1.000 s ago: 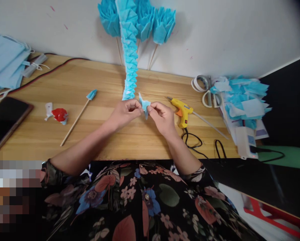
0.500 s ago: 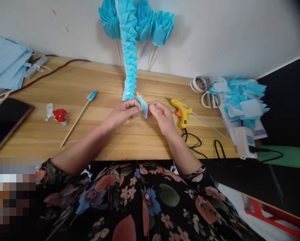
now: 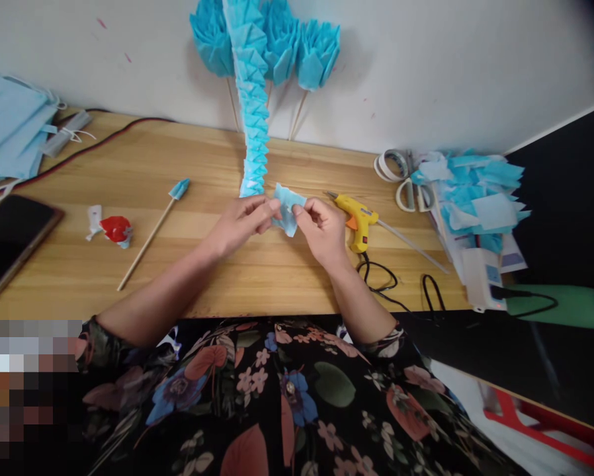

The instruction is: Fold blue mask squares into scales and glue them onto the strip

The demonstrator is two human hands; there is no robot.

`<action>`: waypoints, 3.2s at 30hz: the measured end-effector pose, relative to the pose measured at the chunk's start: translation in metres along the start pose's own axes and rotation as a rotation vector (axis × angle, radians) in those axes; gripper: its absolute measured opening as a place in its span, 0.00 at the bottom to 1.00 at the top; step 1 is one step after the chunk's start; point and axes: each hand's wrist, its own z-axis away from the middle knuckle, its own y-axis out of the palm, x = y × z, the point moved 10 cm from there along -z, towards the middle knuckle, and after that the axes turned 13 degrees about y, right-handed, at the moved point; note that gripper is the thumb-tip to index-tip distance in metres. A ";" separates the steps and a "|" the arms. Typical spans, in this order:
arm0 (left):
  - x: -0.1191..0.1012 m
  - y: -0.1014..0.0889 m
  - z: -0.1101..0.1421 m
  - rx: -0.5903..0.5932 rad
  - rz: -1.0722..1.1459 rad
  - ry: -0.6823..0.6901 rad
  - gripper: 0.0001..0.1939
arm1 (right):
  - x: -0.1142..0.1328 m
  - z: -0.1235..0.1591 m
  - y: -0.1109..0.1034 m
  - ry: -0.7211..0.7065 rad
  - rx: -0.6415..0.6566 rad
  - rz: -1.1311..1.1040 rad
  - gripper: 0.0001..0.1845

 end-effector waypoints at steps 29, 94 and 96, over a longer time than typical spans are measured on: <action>0.007 0.005 0.001 0.024 0.140 -0.034 0.07 | -0.020 -0.006 0.014 0.122 0.263 -0.127 0.25; 0.007 -0.044 -0.006 -0.353 0.299 0.052 0.15 | -0.038 -0.016 0.007 0.096 0.076 0.311 0.21; 0.007 -0.038 -0.005 -0.317 0.268 0.030 0.14 | -0.029 -0.015 0.002 0.013 0.013 0.299 0.19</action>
